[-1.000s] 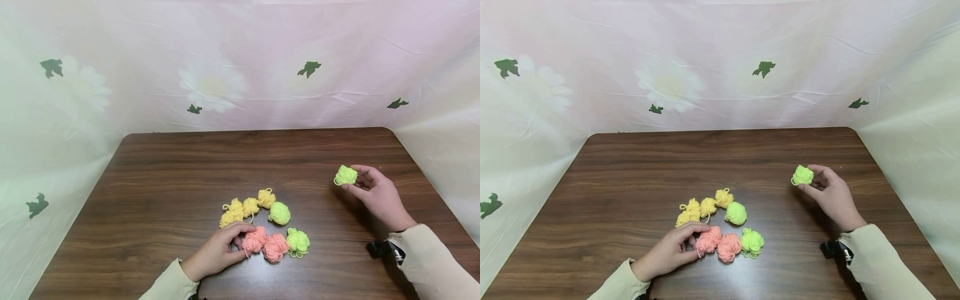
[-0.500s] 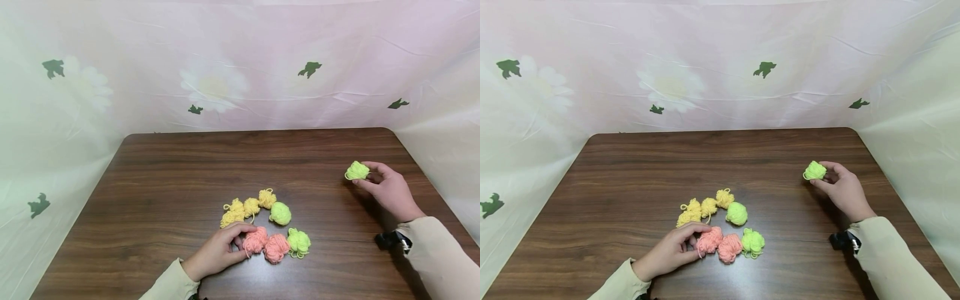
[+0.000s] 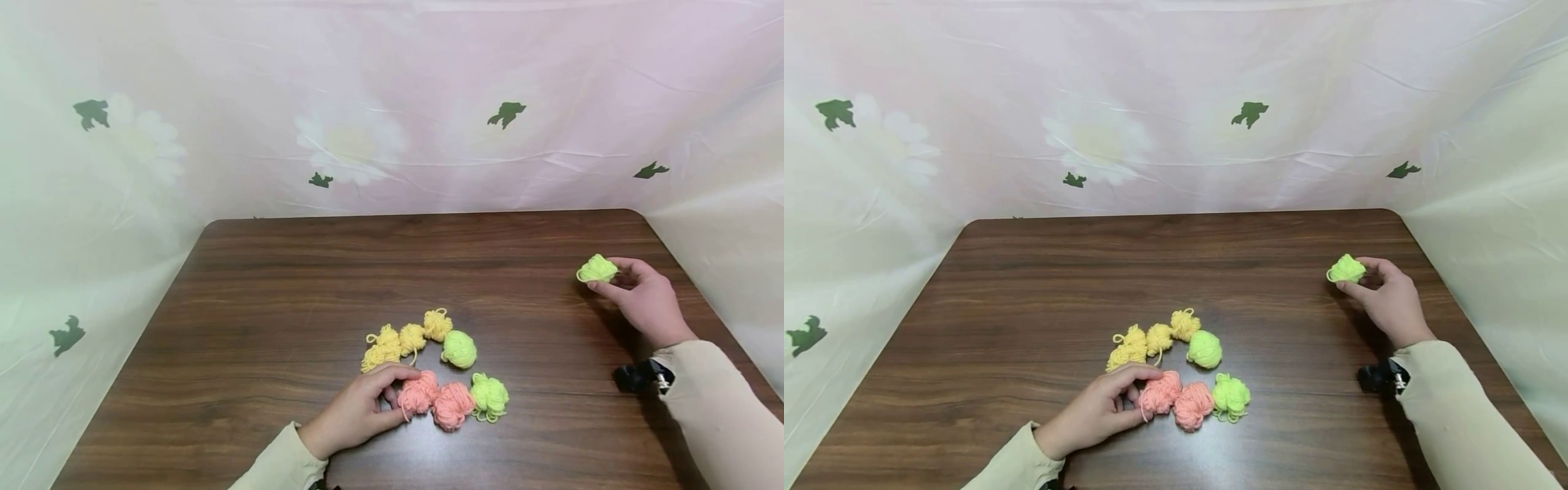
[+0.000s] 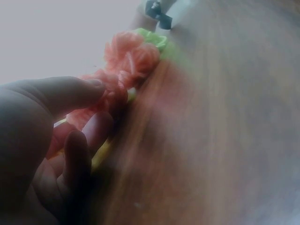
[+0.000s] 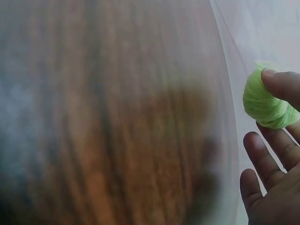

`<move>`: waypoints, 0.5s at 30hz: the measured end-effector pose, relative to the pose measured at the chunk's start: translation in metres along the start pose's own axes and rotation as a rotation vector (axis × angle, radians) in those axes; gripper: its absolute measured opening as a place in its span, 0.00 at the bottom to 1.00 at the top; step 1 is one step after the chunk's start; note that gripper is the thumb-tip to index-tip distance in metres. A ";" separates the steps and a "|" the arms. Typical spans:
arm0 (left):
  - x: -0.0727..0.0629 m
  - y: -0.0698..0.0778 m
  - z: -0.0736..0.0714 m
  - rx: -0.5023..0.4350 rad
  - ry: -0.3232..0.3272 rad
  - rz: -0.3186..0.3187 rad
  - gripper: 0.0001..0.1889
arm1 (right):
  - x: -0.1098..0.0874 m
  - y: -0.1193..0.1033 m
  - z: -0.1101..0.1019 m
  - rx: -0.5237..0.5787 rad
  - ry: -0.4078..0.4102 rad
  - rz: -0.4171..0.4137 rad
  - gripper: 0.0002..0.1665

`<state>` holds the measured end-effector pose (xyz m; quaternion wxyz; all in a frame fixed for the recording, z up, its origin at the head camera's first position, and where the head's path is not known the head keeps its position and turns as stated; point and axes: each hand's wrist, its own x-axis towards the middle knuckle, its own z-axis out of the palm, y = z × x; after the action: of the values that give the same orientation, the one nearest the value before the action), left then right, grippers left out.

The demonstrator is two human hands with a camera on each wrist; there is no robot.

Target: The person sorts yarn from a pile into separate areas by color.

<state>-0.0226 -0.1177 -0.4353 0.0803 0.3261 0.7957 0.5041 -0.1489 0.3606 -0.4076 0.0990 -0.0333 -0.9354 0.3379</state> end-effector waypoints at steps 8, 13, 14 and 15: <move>0.000 0.000 0.000 -0.006 0.001 0.004 0.24 | 0.001 0.008 0.001 0.000 -0.035 0.066 0.38; 0.000 0.000 0.000 -0.007 0.000 -0.004 0.24 | 0.003 0.013 0.002 0.002 -0.061 0.071 0.38; 0.000 0.000 0.000 -0.005 0.000 -0.006 0.24 | 0.003 0.013 0.003 0.001 -0.066 0.068 0.38; 0.000 0.000 0.000 -0.003 0.000 -0.007 0.24 | 0.003 0.014 0.003 0.001 -0.071 0.066 0.38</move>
<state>-0.0230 -0.1178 -0.4351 0.0829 0.3232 0.7959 0.5051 -0.1530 0.3697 -0.4182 0.0545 -0.0520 -0.9366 0.3423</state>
